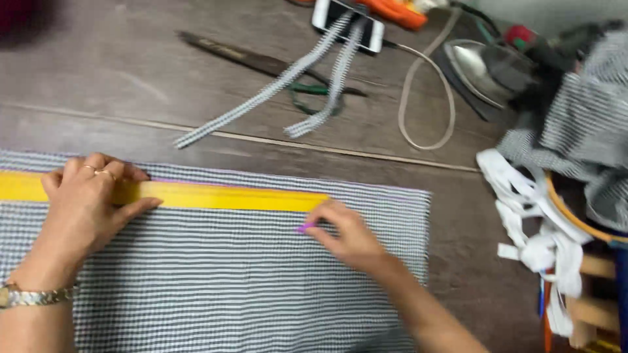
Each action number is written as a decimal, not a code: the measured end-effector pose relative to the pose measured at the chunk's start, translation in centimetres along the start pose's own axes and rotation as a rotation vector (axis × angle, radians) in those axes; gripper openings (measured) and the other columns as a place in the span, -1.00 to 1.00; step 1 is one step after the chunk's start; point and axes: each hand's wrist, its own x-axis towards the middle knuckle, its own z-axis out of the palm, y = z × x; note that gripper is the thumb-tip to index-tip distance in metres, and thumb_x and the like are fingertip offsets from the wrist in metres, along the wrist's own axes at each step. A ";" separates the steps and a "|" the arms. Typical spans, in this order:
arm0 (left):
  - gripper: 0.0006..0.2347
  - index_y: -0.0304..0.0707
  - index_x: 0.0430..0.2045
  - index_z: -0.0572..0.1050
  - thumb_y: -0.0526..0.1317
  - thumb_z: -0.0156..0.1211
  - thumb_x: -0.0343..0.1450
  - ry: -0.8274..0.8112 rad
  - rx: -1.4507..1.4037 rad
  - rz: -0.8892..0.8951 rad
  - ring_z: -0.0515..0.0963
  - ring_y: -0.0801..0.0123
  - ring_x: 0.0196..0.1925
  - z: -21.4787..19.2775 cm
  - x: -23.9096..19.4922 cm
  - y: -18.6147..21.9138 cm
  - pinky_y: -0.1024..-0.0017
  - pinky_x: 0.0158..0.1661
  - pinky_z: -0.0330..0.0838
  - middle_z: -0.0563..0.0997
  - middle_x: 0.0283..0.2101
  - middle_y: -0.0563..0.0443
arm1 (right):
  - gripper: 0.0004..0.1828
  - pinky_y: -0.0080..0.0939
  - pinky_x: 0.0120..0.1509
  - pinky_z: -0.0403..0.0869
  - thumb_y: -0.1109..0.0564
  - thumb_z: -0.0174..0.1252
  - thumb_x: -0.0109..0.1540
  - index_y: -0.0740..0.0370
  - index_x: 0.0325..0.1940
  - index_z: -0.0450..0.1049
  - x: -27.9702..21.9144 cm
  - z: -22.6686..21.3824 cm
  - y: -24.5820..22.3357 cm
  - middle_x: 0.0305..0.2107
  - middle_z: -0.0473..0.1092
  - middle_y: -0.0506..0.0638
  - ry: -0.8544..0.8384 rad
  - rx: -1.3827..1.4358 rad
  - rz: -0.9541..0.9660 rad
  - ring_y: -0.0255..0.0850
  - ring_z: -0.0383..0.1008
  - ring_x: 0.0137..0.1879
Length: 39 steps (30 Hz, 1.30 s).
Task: Measuring, marking, and cutting checkered fabric using a ruler, tailor's chalk, and scissors on a workbench.
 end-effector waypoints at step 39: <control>-0.84 -0.31 -0.38 0.45 -0.40 0.30 0.26 0.267 -0.306 0.560 0.49 -0.05 -0.11 3.5 3.1 26.9 0.13 -0.06 0.33 0.50 -0.30 -0.18 | -0.81 -0.15 -0.08 0.38 0.14 0.37 0.18 0.22 -0.21 0.52 -31.8 -8.7 27.9 -0.40 0.45 0.09 1.227 -0.081 0.603 -0.14 0.42 -0.22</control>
